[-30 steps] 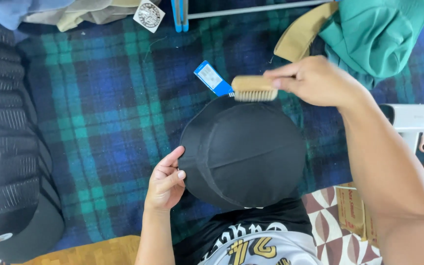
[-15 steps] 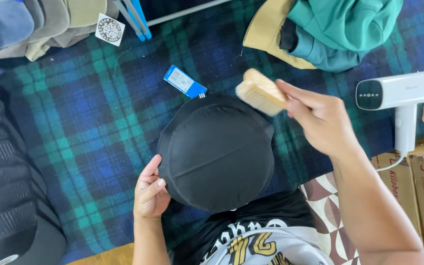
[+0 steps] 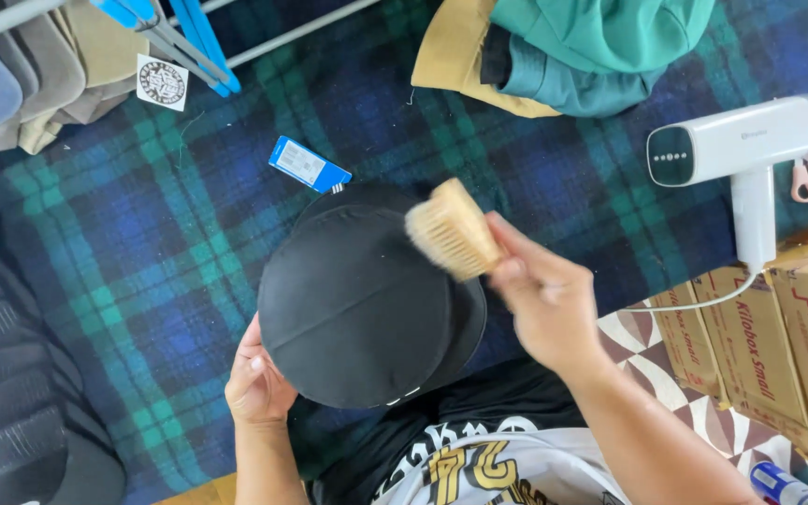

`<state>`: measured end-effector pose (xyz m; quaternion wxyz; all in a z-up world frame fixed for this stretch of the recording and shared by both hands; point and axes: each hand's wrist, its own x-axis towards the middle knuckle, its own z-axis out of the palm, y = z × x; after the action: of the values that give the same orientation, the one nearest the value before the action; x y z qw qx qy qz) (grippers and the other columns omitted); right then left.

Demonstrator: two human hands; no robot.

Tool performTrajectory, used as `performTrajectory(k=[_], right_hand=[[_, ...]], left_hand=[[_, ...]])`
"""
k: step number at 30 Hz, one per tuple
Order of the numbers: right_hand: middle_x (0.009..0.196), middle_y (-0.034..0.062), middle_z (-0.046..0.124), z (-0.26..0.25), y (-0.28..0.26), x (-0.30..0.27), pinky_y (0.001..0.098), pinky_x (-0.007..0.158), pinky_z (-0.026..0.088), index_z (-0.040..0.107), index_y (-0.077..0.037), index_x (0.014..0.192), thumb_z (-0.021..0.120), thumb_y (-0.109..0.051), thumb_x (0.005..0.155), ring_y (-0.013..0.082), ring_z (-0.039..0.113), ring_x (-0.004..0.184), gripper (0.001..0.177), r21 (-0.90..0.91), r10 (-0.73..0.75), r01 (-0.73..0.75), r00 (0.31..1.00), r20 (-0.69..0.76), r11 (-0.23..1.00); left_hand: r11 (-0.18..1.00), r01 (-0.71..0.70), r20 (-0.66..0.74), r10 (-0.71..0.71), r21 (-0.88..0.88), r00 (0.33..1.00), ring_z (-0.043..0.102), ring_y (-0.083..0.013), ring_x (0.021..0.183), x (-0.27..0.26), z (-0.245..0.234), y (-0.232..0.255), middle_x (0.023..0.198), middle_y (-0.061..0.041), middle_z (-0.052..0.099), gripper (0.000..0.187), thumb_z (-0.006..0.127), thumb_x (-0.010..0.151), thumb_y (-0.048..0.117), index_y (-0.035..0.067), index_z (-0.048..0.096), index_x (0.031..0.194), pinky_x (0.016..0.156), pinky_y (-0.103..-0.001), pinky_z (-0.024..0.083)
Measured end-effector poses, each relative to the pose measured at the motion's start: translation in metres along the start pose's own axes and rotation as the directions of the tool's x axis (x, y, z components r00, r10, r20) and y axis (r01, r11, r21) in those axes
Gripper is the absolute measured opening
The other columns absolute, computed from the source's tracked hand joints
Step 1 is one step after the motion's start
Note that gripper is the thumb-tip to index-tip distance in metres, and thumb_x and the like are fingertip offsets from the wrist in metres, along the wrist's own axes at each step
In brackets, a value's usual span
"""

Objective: The person is cleaning and steaming a black bucket hat using a brush, a handheld steamer, and a spray bottle to restore its appearance.

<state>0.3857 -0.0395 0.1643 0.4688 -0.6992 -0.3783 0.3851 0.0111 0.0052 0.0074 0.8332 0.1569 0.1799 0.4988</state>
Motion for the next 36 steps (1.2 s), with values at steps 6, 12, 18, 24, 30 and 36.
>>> performTrajectory(k=[6, 12, 18, 24, 30, 36], right_hand=[[0.074, 0.0002, 0.056, -0.012, 0.051, 0.046, 0.0385, 0.058, 0.041, 0.070, -0.031, 0.138, 0.061, -0.027, 0.104, 0.0242, 0.056, 0.063, 0.036, -0.609, 0.009, 0.021, 0.999, 0.046, 0.793], [0.092, 0.0031, 0.070, -0.026, -0.027, 0.018, 0.0327, 0.065, 0.057, 0.079, -0.011, 0.119, 0.083, -0.027, 0.087, 0.0191, 0.065, 0.067, 0.036, -0.452, -0.788, 0.746, 0.600, 0.137, 0.490], [0.084, 0.0039, 0.063, 0.002, -0.060, 0.040, 0.0364, 0.063, 0.052, 0.083, -0.024, 0.106, 0.081, -0.030, 0.091, 0.0236, 0.058, 0.060, 0.016, -0.375, -0.911, 0.900, 0.330, 0.248, 0.224], [0.072, 0.0048, 0.062, 0.003, 0.011, 0.101, 0.0401, 0.059, 0.050, 0.078, -0.010, 0.091, 0.077, -0.032, 0.098, 0.0324, 0.065, 0.064, 0.023, -0.595, -0.688, 0.685, 0.668, 0.284, 0.420], [0.082, 0.0017, 0.065, -0.001, 0.005, 0.066, 0.0351, 0.060, 0.054, 0.071, -0.012, 0.136, 0.074, -0.020, 0.097, 0.0215, 0.065, 0.066, 0.040, -0.080, -0.689, 0.692, 0.721, 0.067, 0.717], [0.078, 0.0107, 0.065, 0.000, 0.034, 0.078, 0.0383, 0.055, 0.050, 0.073, -0.011, 0.133, 0.075, -0.014, 0.099, 0.0273, 0.064, 0.061, 0.034, -0.163, -0.622, 0.631, 0.776, 0.108, 0.758]], left_hand=[[1.000, -0.002, -0.042, 0.002, 0.005, 0.999, 0.063, -0.0391, 0.123, 0.003, 0.018, 0.001, 0.139, -0.024, 0.063, 0.068, 0.072, 0.092, 0.012, -0.006, 0.045, 0.151, 0.108, -0.049, 0.048], [0.992, -0.060, 0.165, 0.078, -0.114, 0.983, 0.055, -0.0501, 0.129, 0.005, -0.050, -0.012, 0.148, -0.035, 0.049, 0.078, 0.053, 0.086, 0.014, -0.004, 0.029, 0.158, 0.107, -0.062, 0.043], [0.987, -0.052, 0.234, 0.087, -0.151, 0.968, 0.054, -0.0475, 0.131, 0.017, 0.014, -0.009, 0.146, -0.034, 0.051, 0.074, 0.053, 0.089, 0.019, -0.004, 0.035, 0.156, 0.109, -0.058, 0.043], [0.990, -0.027, 0.221, 0.058, -0.138, 0.974, 0.055, -0.0525, 0.129, 0.013, -0.012, -0.008, 0.145, -0.036, 0.051, 0.076, 0.056, 0.086, 0.023, -0.003, 0.038, 0.155, 0.108, -0.064, 0.043], [0.995, -0.025, 0.092, 0.034, -0.097, 0.995, 0.057, -0.0513, 0.125, -0.004, -0.081, -0.008, 0.144, -0.035, 0.052, 0.084, 0.057, 0.080, 0.031, -0.001, 0.037, 0.155, 0.104, -0.064, 0.046], [0.996, -0.059, 0.031, 0.061, -0.063, 0.998, 0.061, -0.0506, 0.121, -0.006, -0.079, -0.010, 0.139, -0.035, 0.057, 0.082, 0.057, 0.078, 0.032, -0.002, 0.045, 0.151, 0.101, -0.063, 0.048]])
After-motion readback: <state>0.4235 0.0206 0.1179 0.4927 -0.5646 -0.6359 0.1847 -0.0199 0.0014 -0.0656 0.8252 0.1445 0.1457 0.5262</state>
